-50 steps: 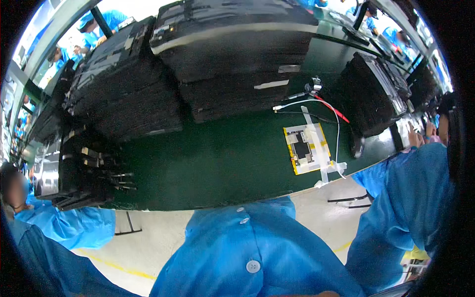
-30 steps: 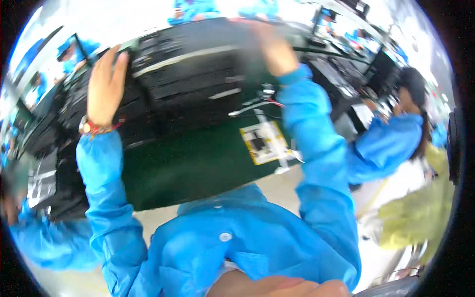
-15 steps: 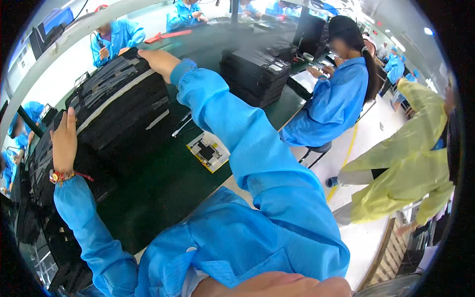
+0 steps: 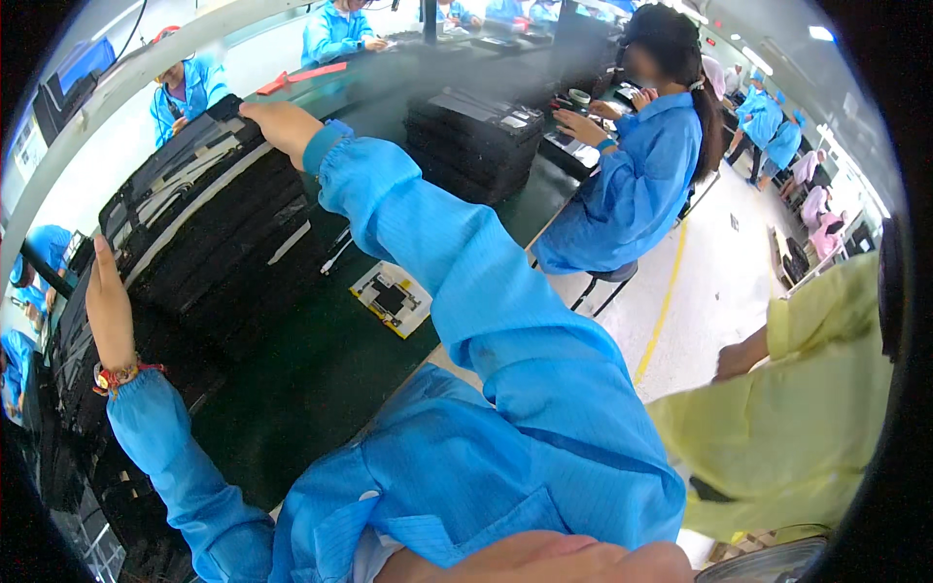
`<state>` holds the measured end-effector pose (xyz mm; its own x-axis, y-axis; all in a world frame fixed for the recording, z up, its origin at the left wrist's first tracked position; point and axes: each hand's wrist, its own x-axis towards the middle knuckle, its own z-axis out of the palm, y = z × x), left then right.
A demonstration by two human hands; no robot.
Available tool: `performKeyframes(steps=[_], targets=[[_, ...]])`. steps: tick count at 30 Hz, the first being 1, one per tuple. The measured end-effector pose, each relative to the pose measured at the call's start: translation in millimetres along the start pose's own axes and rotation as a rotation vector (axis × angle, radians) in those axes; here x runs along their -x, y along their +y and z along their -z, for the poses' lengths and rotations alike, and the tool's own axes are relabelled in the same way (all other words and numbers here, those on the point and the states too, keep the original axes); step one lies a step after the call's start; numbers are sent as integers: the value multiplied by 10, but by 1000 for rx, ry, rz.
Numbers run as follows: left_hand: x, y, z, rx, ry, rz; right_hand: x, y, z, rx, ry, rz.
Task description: Testing the functionality of tablet screens and internal components at a factory assembly line.
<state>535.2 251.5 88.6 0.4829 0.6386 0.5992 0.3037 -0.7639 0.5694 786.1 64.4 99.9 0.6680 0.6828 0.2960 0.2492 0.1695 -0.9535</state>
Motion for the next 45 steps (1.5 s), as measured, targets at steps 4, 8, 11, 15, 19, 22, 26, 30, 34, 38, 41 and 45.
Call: performKeyframes(steps=[4,8,11,15,19,22,26,30,34,38,41,45], targets=[[34,-56,45,66,89,-94,-79,3,-2,-92,6,174],[156,96,87,207,153,-211,145,-192,12,-196,68,247],[373,479,168,350,155,-229,314,-246,128,-368,95,317],[822,779,474,576,103,-139,843,-457,133,-566,-66,267],[1172,971,512,932,32,-162,1281,-328,307,-594,-106,299],[1412,954,545,1130,-44,34,1668,-174,349,-621,-24,304],[1773,643,520,1109,-185,255,2057,188,378,-543,51,171],[2076,493,404,1171,-268,393,2356,525,298,-529,57,48],[2183,254,314,1269,-370,659,2459,978,136,-541,50,-150],[2359,-143,236,1171,-323,763,2487,1206,-46,-516,70,-264],[2431,-195,137,1032,-310,819,2470,1306,6,-417,105,-321],[2578,-482,-44,990,-376,898,2474,1323,52,-439,44,-297]])
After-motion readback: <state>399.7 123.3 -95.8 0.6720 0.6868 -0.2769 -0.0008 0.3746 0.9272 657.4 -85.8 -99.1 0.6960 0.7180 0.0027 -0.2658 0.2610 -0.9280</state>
